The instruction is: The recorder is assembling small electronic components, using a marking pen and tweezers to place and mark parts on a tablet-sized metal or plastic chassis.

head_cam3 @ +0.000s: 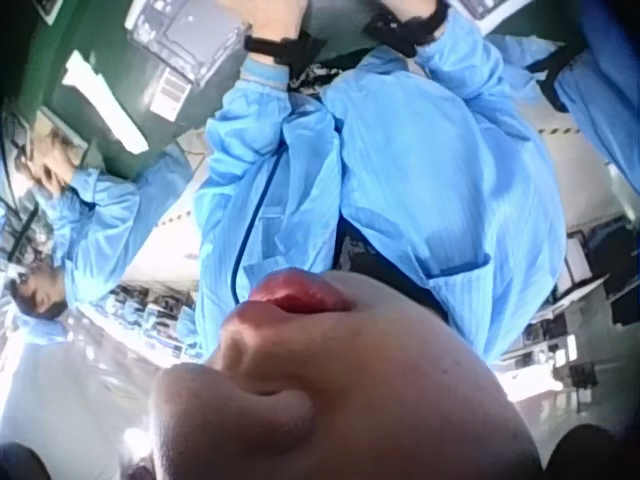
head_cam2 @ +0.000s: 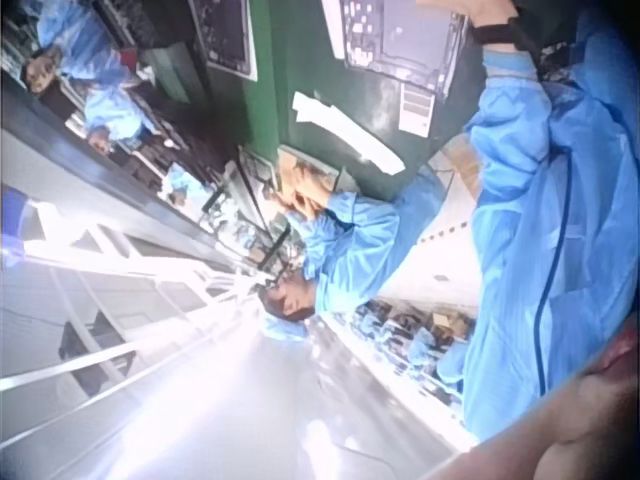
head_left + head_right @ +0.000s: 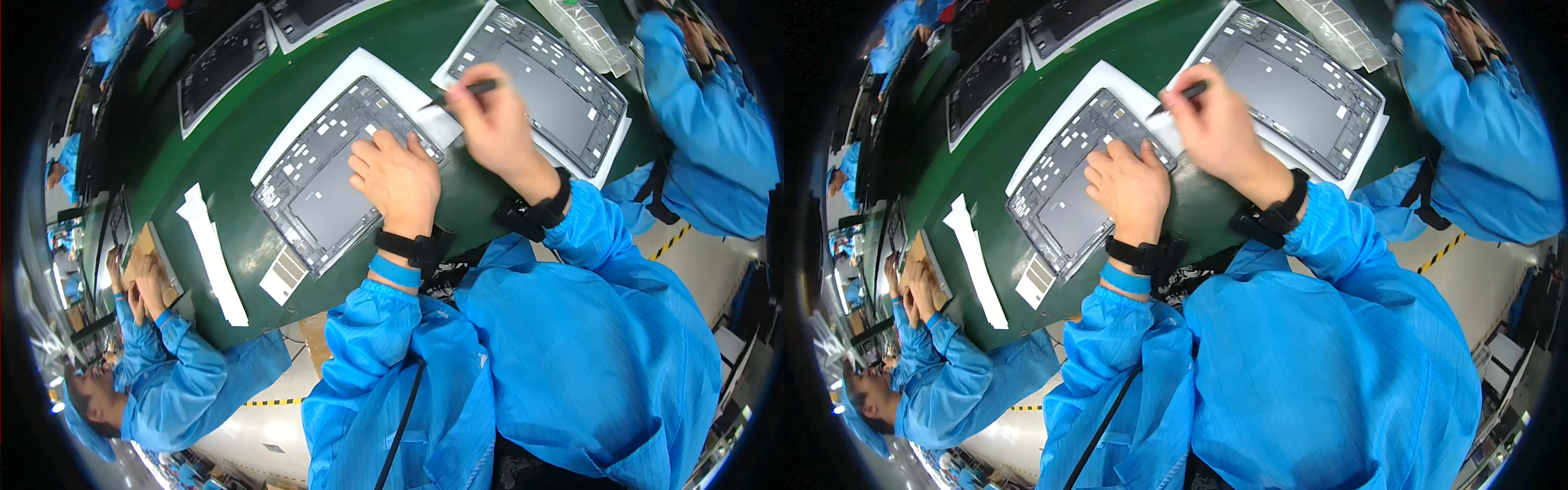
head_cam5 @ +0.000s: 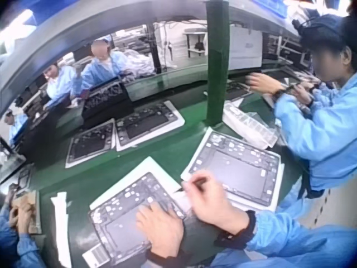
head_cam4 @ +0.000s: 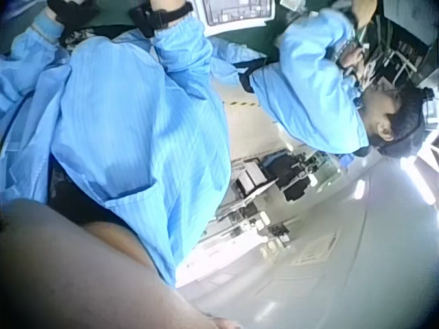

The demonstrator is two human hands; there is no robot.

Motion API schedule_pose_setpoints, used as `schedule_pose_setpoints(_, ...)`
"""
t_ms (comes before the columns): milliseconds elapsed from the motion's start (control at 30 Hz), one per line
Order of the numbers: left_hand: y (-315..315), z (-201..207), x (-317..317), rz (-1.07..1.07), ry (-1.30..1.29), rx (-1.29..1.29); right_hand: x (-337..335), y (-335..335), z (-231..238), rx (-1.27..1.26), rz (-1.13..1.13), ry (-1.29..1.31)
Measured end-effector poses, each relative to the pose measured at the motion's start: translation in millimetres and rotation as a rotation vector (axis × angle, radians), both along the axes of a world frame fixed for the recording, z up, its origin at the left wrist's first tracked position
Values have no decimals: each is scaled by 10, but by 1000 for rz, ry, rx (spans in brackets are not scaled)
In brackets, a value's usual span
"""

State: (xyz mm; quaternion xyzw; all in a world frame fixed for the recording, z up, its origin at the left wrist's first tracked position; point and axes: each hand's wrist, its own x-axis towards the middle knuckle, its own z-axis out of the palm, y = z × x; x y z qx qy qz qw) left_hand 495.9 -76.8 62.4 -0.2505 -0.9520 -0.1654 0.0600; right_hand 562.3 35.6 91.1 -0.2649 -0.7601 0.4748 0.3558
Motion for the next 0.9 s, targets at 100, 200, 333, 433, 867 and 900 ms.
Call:
schedule_pose_setpoints(100, -2, 10, 18, 26, -19, -12, 58, 66, -22, -124, -36, 411)
schedule_pose_setpoints(200, 13, -7, 26, 48, -10, 1, 143, 33, 3, -152, -36, 348)
schedule_pose_setpoints(333, 14, 13, 21, 51, -20, -2, 182, 45, 52, -192, -44, 326)
schedule_pose_setpoints(433, -45, 106, 18, 56, -67, -27, 147, 44, 9, -199, -8, 325)
schedule_pose_setpoints(867, -1779, 224, -1297, 331, -358, -53, 110, 65, -243, -15, 379, -174)
schedule_pose_setpoints(900, -1779, 156, -1382, 317, -325, -63, 99, 69, -248, -10, 382, -191)
